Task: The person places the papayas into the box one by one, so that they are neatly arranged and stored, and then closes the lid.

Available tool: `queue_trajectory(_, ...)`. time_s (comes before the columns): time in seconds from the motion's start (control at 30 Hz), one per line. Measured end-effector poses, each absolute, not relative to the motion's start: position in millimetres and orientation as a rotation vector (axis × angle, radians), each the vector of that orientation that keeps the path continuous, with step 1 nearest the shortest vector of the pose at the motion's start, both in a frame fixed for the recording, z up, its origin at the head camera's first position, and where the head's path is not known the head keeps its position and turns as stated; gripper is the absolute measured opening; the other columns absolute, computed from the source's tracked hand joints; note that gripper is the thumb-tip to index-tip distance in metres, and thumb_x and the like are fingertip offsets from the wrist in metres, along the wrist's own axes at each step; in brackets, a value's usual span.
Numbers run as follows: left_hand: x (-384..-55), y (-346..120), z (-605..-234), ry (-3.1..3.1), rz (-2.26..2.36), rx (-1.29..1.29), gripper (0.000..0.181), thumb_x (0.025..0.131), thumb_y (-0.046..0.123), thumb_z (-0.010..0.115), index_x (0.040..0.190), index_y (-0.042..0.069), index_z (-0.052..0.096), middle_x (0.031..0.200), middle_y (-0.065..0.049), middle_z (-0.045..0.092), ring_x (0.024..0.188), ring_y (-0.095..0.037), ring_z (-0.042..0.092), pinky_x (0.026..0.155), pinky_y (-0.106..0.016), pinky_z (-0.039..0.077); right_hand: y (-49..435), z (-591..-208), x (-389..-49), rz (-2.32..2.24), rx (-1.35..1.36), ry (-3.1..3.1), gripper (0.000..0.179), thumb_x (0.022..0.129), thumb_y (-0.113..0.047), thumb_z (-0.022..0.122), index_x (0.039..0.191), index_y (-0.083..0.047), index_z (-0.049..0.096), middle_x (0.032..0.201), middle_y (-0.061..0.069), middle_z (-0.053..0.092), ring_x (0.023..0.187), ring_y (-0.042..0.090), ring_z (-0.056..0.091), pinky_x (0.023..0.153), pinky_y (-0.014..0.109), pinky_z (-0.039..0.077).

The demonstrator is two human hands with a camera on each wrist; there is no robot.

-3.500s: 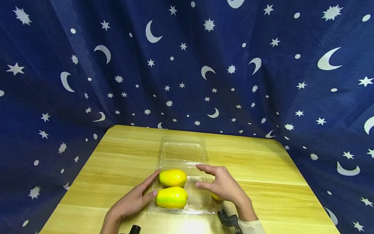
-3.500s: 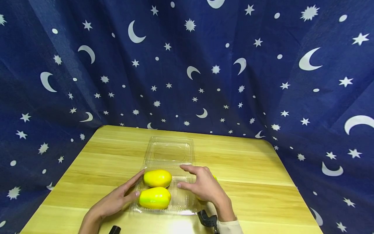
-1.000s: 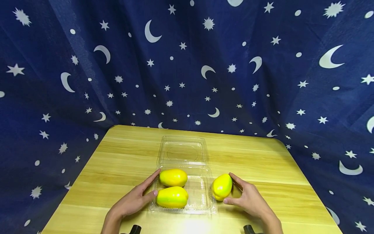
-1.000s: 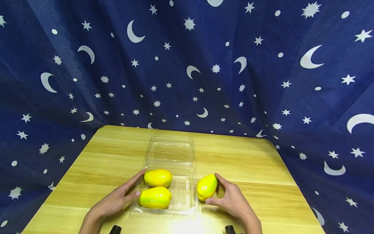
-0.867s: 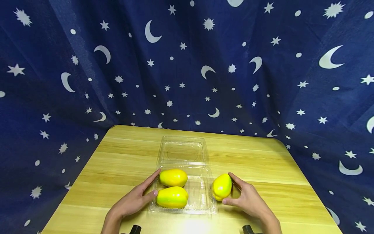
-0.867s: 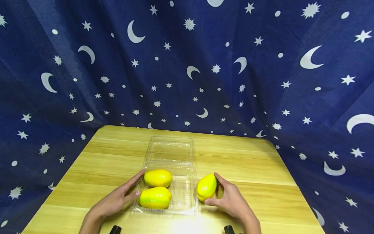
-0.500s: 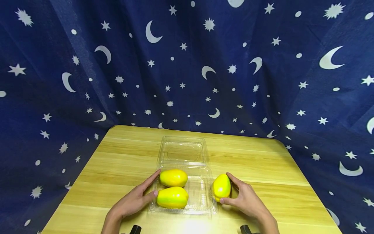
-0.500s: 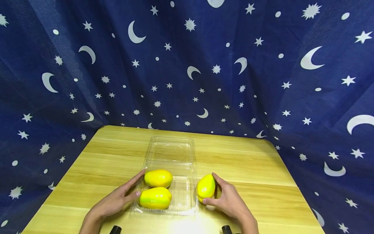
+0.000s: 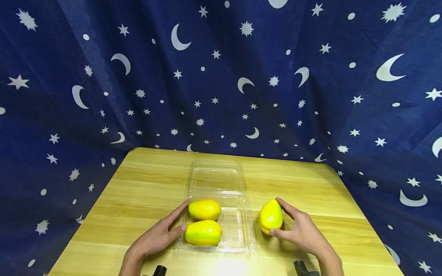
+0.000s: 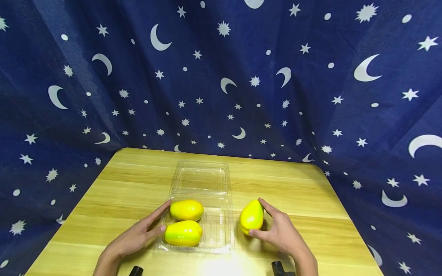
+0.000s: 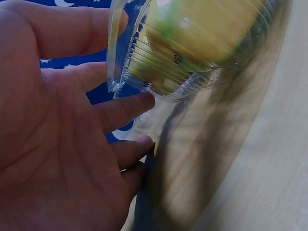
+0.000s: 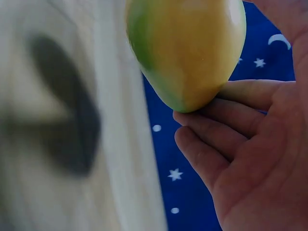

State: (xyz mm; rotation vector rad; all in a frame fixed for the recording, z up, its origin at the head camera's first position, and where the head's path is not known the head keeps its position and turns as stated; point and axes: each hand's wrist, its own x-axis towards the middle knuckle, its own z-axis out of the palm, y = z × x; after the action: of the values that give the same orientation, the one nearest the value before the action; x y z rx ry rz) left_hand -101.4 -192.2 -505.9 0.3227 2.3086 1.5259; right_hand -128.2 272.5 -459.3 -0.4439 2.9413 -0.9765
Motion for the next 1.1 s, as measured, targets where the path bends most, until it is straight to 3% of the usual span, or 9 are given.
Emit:
queue_trajectory(0.37,-100.7,-193.5,-506.9,2.295,1.551,0.322,0.071,0.114,0.034,0.059,0.174,0.044,0.023,0.185,-0.002,0.015,0.170,-0.042,0.010,0.131,-0.077,0.010,260.2,-425.2,-126.2,-0.977,-0.666,3.013,0.107,0.077,-0.045,0.100,0.167,-0.017,0.049,0.160,0.016,0.061,0.142,0.047,0.062,0.109,0.073,0.052)
queue_trajectory(0.6,-100.7,-192.6,-506.3,2.289,1.558,0.328,0.071,0.115,0.033,0.058,0.175,0.044,0.022,0.185,-0.003,0.014,0.170,-0.041,0.010,0.132,-0.076,0.009,239.8,-411.4,-131.4,-0.965,-0.754,2.941,0.106,0.076,-0.046,0.100,0.165,-0.017,0.051,0.162,0.013,0.059,0.144,0.045,0.060,0.111,0.072,0.051)
queue_trajectory(1.1,-101.7,-192.3,-505.6,2.277,1.563,0.287,0.071,0.114,0.033,0.059,0.174,0.043,0.024,0.185,-0.002,0.015,0.170,-0.043,0.009,0.130,-0.079,0.008,199.1,-410.4,-144.0,-0.848,-0.940,2.789,0.106,0.074,-0.036,0.100,0.165,-0.012,0.049,0.161,0.007,0.061,0.146,0.028,0.062,0.118,0.056,0.052)
